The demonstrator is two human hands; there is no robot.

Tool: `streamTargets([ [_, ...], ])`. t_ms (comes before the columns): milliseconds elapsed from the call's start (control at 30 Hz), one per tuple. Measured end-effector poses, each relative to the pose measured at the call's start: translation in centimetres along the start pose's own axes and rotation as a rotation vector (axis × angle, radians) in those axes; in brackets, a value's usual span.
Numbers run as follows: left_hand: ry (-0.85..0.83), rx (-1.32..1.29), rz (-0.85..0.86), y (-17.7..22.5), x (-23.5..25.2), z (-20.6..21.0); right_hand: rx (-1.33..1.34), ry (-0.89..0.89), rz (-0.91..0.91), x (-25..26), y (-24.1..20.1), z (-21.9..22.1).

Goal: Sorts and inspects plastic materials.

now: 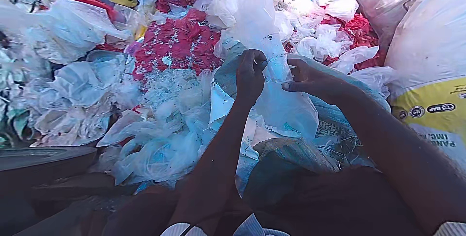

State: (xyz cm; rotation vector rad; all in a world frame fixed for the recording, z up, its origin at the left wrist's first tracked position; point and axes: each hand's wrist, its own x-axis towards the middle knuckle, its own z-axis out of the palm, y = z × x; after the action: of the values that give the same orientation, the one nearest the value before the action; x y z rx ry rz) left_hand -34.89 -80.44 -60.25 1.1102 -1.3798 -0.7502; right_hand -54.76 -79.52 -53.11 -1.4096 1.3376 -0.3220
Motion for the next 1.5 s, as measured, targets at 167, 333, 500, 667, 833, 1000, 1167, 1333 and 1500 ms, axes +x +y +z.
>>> streamTargets([
  [167,-0.013,-0.295,-0.186,-0.9,-0.3,0.5,0.009,0.059,-0.018,0.5,0.0,1.4],
  [333,-0.068,-0.385,-0.469,0.0,-0.2,0.4,-0.519,0.416,-0.043,1.3,0.4,2.0],
  [500,-0.033,-0.561,-0.546,0.7,-0.2,0.3,-0.781,0.513,-0.101,1.0,0.0,2.7],
  [667,0.105,-0.66,-0.605,1.2,0.1,-0.1,-0.932,0.585,-0.264,0.5,0.3,2.9],
  [833,0.169,-0.669,-0.684,1.1,0.4,-0.6,-0.986,0.64,-0.415,0.5,0.8,2.9],
  [1000,0.226,-0.697,-0.784,0.7,0.8,-1.1,-1.011,0.669,-0.509,0.5,0.8,3.0],
  [1167,0.232,-0.676,-0.787,1.3,1.0,-1.3,-0.954,0.618,-0.459,0.5,0.8,2.6],
  [1333,0.197,-0.282,-0.643,0.7,0.9,-1.2,-0.822,0.607,-0.522,0.7,1.4,0.9],
  [1500,0.104,0.048,-0.608,1.0,0.7,-0.6,-0.93,0.643,-0.86,0.9,0.6,1.0],
])
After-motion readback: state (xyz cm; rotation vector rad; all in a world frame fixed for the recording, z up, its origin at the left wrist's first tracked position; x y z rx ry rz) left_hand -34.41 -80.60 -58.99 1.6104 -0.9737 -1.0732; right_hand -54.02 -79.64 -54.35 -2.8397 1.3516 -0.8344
